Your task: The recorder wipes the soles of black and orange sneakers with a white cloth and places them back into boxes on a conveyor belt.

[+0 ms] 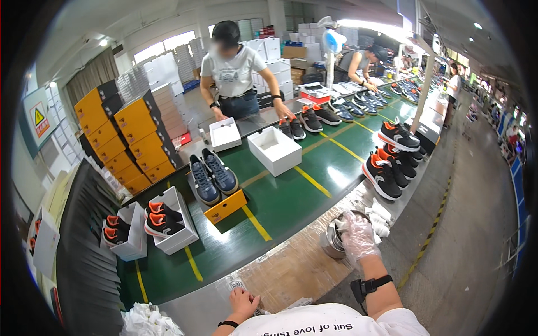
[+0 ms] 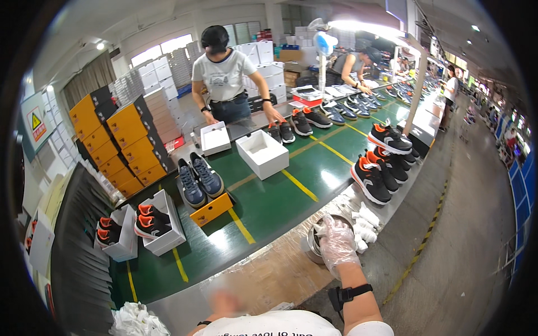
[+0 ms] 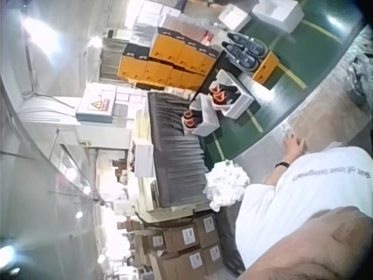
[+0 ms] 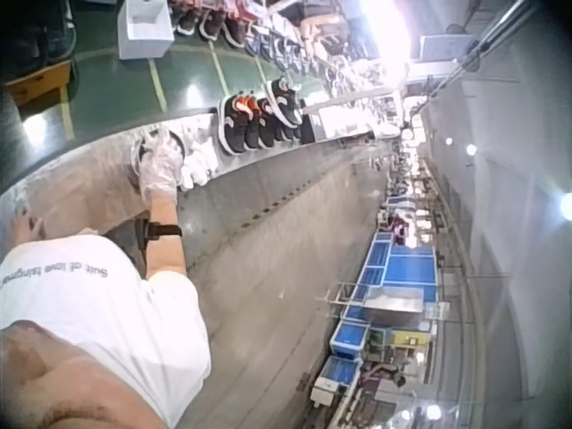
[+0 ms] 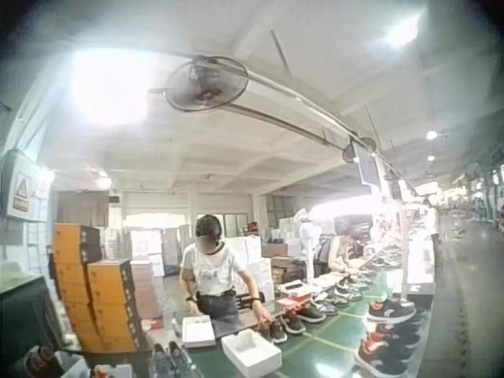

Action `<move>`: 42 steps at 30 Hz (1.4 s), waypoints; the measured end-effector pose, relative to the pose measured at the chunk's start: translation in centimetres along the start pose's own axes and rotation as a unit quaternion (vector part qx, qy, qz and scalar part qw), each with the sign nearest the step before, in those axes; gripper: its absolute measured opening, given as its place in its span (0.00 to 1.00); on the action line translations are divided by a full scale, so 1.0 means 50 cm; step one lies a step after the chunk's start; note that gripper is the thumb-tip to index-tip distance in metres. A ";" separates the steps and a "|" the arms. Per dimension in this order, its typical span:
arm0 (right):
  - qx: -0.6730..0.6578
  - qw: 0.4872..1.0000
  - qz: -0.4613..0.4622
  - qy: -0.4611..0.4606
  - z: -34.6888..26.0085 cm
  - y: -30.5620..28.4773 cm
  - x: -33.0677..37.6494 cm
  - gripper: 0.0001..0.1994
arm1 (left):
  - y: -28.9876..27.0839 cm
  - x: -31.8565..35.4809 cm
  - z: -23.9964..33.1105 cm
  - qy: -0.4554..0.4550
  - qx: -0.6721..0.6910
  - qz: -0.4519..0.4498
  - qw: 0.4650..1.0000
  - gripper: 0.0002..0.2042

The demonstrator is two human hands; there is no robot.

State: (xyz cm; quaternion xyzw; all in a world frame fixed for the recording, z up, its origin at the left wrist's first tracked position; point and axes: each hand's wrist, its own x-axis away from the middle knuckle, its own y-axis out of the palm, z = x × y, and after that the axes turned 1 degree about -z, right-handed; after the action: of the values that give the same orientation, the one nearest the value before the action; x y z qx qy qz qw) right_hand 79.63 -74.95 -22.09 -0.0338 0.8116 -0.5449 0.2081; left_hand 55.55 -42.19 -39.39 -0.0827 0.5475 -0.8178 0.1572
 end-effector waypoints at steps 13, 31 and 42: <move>-0.023 0.998 0.036 -0.042 0.046 0.014 -0.025 0.26 | 0.015 -0.012 0.041 -0.011 -0.019 -0.012 1.000 0.15; -0.017 1.000 -0.003 -0.009 0.073 -0.003 -0.040 0.24 | 0.029 -0.039 0.074 -0.004 -0.028 -0.016 0.999 0.15; -0.062 0.989 -0.042 -0.126 0.022 0.130 -0.244 0.16 | 0.046 -0.050 0.099 -0.008 -0.035 0.003 0.999 0.13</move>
State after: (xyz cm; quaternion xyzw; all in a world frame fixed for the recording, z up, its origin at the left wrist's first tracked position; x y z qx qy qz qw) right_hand 92.28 -69.86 -24.60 -0.1487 0.8093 -0.4927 0.2833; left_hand 59.78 -46.45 -39.48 -0.0933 0.5751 -0.7968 0.1606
